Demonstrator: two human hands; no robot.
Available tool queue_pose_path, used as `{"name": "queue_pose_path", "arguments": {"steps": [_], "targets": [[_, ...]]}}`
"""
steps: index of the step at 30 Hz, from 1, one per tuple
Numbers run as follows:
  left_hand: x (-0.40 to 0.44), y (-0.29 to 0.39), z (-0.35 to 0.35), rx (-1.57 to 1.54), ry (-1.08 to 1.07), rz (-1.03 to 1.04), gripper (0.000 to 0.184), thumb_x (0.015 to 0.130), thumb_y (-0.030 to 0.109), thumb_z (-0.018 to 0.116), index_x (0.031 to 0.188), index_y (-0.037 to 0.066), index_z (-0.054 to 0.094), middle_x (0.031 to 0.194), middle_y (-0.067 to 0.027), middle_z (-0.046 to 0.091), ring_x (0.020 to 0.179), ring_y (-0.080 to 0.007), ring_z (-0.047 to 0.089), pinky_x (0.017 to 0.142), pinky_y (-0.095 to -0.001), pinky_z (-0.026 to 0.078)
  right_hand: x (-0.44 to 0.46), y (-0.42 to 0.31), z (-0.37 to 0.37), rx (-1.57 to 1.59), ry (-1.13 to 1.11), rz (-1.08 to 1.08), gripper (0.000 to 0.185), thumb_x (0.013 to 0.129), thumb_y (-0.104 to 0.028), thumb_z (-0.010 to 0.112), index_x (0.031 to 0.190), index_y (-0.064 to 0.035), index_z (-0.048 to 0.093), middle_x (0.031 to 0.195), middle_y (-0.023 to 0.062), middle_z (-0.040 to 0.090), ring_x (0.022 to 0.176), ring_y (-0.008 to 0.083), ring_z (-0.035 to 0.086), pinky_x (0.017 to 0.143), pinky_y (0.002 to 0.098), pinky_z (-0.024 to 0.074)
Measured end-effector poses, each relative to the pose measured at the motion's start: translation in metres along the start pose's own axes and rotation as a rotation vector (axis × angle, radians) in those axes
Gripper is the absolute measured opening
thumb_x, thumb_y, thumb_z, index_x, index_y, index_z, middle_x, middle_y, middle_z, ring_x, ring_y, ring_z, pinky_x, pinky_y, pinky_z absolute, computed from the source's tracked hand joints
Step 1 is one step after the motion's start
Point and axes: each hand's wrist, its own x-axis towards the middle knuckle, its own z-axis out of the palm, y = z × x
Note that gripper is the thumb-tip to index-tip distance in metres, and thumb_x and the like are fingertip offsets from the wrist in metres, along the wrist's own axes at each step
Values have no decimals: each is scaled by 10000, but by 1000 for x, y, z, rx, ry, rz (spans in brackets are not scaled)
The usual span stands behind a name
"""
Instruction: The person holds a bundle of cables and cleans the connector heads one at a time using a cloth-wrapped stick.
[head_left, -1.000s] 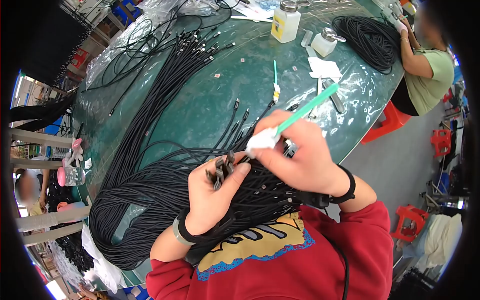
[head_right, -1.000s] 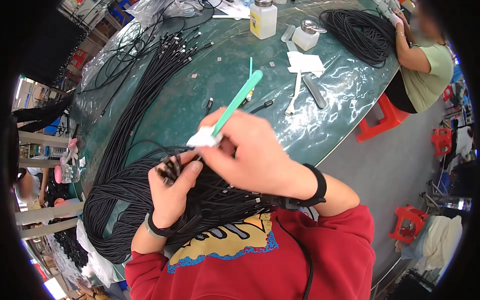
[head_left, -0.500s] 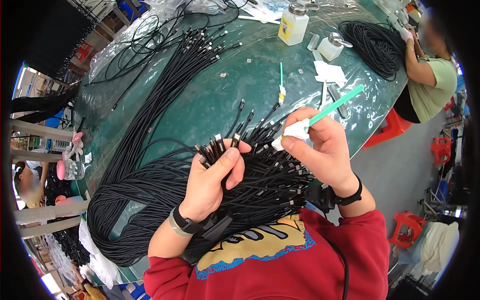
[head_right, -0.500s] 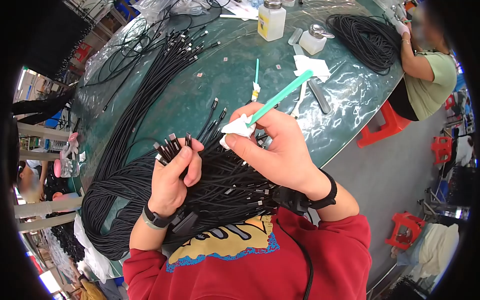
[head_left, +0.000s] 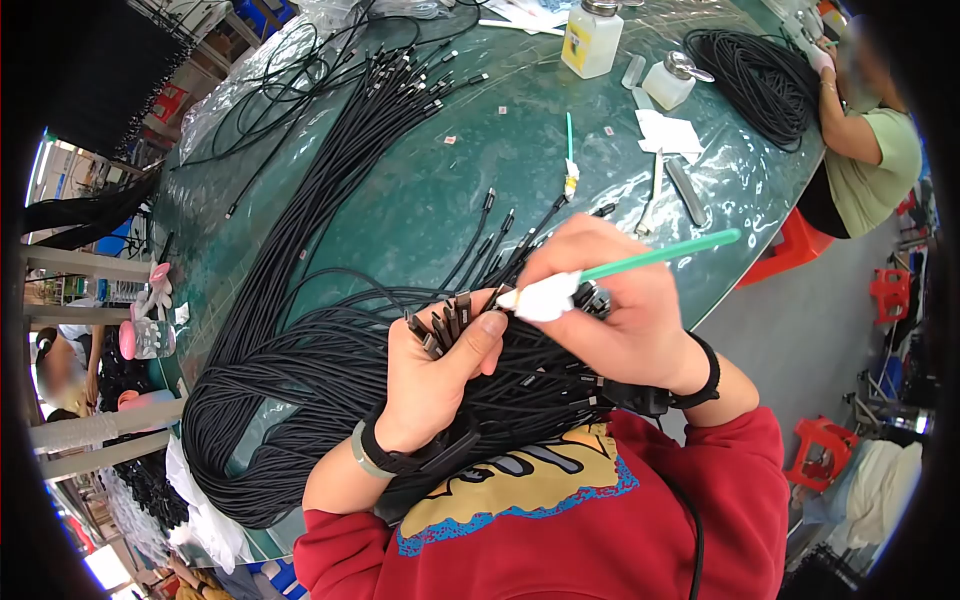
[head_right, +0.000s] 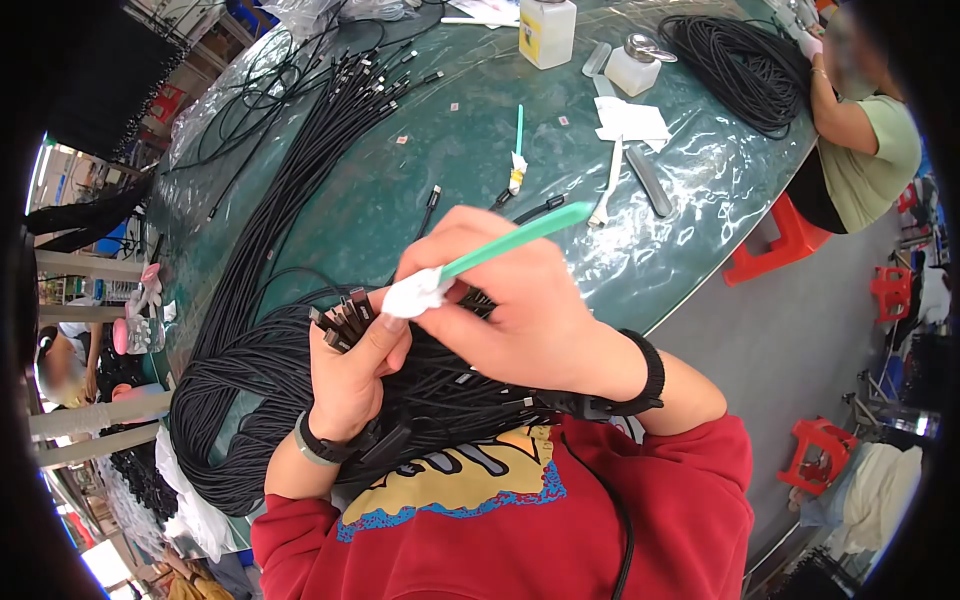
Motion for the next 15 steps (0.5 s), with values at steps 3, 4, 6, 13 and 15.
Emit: {"name": "queue_pose_path", "arguments": {"steps": [3, 4, 6, 13, 15], "targets": [[-1, 0, 1, 60, -5, 33, 211, 832, 95, 540, 991, -38, 576, 559, 32, 481, 477, -5, 359, 422, -157, 229, 1, 3, 3, -33, 11, -10, 170, 676, 32, 616, 831, -25, 573, 751, 64, 553, 671, 159, 518, 576, 258, 397], [0, 1, 0, 48, -5, -5, 208, 831, 97, 541, 986, -37, 579, 558, 32, 480, 476, -6, 359, 421, -157, 230, 3, 4, 3, -39, 30, 15, 167, 676, 31, 613, 828, -27, 574, 744, 63, 555, 658, 160, 519, 566, 258, 397], [2, 3, -1, 22, -4, -80, 203, 831, 101, 543, 974, -37, 583, 556, 31, 479, 473, -7, 359, 418, -159, 231, 4, 4, 3, -47, 44, 38, 164, 677, 31, 611, 826, -29, 575, 738, 62, 556, 645, 161, 520, 556, 259, 397], [2, 3, -1, -6, 17, -97, 196, 827, 108, 550, 953, -37, 588, 534, 35, 465, 455, -7, 345, 414, -165, 221, 5, 9, -2, -45, 91, 95, 139, 684, 22, 616, 809, -20, 574, 723, 57, 552, 633, 152, 519, 553, 246, 390], [3, 4, -1, -4, -1, -111, 196, 825, 108, 552, 951, -38, 588, 530, 36, 463, 452, -7, 343, 413, -166, 219, 7, 8, -1, -24, 67, 102, 140, 684, 22, 616, 811, -18, 573, 722, 57, 551, 633, 152, 519, 555, 245, 389]]}}
